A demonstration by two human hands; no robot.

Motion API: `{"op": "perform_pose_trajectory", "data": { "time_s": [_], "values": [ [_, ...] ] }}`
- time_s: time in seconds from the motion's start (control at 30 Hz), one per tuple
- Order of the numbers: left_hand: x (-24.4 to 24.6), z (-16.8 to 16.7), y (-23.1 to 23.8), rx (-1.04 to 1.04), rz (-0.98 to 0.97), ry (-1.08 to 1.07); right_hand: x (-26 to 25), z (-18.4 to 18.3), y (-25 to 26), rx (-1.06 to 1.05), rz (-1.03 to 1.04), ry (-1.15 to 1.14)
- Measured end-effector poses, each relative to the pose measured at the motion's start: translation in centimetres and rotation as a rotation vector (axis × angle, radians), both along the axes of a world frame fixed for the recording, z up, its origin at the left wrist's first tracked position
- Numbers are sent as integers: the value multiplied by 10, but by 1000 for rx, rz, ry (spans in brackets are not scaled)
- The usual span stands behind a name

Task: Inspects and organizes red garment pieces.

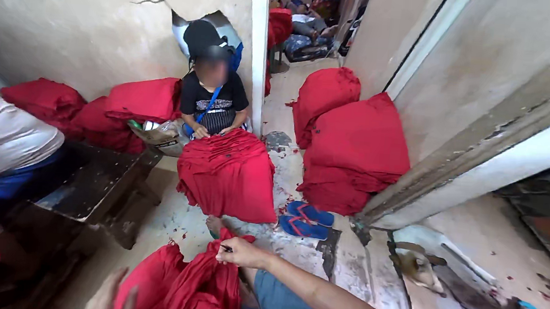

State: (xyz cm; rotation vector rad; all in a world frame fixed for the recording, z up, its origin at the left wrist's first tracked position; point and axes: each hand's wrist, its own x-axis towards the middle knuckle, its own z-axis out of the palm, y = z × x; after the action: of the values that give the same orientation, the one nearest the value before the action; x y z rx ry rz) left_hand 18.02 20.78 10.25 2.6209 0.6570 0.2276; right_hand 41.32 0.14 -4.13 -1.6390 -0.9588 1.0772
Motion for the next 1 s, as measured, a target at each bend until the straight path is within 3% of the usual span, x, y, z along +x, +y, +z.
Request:
{"op": "perform_pose_trajectory", "data": {
  "time_s": [0.17, 0.33, 0.53, 0.8, 1.0],
  "values": [
    [83, -48, -44, -263, -261, -75, -2, 18, 1, 74, -40, -39],
    [84, -107, -55, -312, -223, -97, -1, 28, -5, 52, -67, -65],
    [76, -107, -49, -411, -224, -173, -13, 33, 0, 41, -81, -69],
    [77, -115, -61, 3, -334, -380, -15, 51, 3, -59, -111, -133],
    [73, -107, -64, -186, -340, -318, -19, 55, 3, -90, -128, -58]
  ]
}}
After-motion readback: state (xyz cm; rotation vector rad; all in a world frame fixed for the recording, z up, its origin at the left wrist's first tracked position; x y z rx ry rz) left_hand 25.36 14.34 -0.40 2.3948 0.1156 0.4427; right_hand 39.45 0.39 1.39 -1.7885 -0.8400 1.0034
